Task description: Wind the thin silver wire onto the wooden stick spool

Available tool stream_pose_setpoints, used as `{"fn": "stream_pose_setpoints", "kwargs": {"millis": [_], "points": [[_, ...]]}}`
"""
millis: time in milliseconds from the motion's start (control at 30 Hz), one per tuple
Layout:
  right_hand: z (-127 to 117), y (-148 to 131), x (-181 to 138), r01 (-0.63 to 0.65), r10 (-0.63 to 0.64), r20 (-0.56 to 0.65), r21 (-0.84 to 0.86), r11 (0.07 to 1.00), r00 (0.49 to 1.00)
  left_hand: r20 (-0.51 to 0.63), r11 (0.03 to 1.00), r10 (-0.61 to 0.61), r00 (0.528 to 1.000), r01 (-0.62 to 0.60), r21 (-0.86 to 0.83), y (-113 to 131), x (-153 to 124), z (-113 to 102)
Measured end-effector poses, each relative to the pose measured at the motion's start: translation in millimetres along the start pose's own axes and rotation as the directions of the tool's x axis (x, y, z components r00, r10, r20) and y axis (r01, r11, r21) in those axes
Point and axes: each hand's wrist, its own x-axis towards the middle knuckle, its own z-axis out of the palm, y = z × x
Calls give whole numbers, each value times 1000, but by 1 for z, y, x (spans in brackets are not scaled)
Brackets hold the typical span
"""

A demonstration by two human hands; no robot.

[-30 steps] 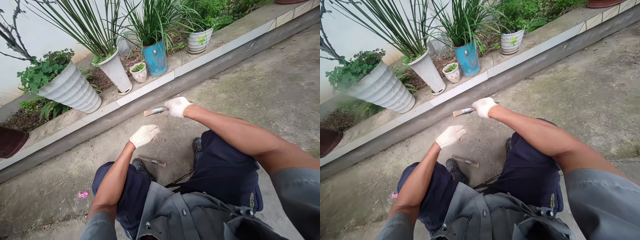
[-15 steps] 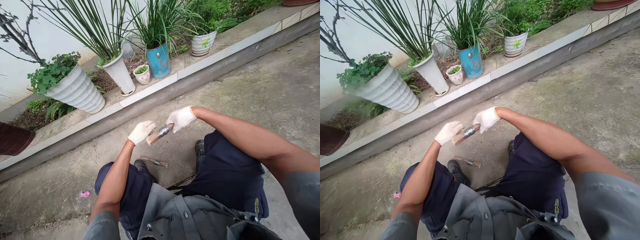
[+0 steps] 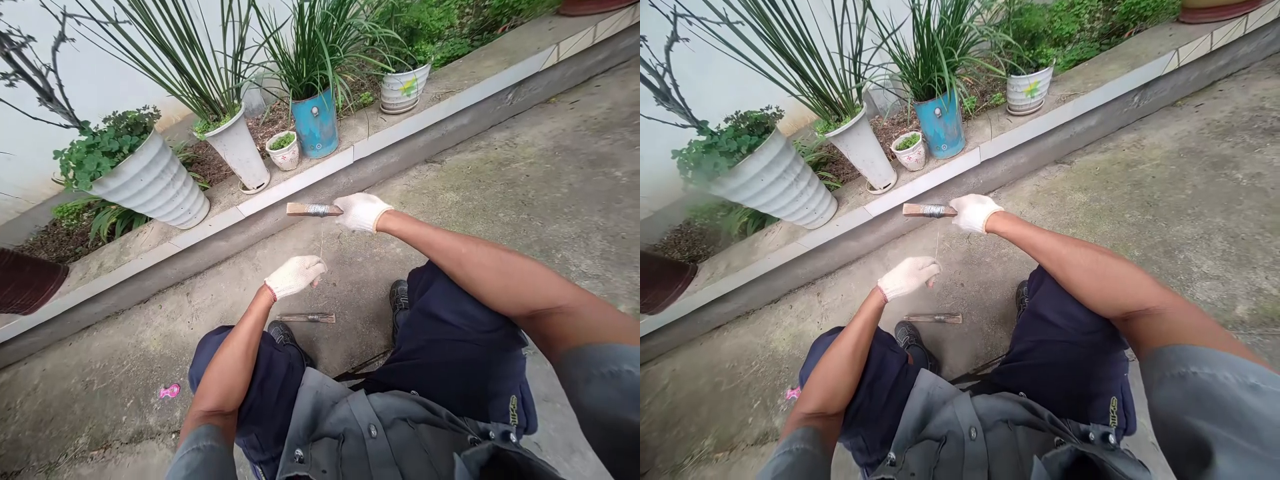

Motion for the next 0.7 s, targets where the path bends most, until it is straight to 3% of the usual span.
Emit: {"fn": "stream_pose_setpoints", "kwargs": {"millis": [167, 300, 433, 533, 600, 700], "points": [[13, -3, 5, 8, 26, 146, -224, 975, 989, -56, 999, -38, 998, 39, 23, 1, -7, -11], [19, -9, -4, 193, -64, 394, -298, 935, 917, -181, 990, -38, 983, 62, 128, 2, -11, -25], [20, -10, -20, 432, -340, 580, -24, 901, 740, -280, 981, -108, 954, 148, 126, -4, -8, -31], [13, -8, -30, 408, -455, 601, 224, 885, 657, -289, 987, -126, 949, 150, 62, -11, -4, -29], [5, -7, -34, 345, -489, 550, 350, 871, 677, -256, 993, -100, 961, 115, 41, -13, -1, -26], [-7, -9, -33, 286, -464, 367, 444, 849, 806, -205, 994, -111, 973, 108, -25, -10, 0, -20]]}}
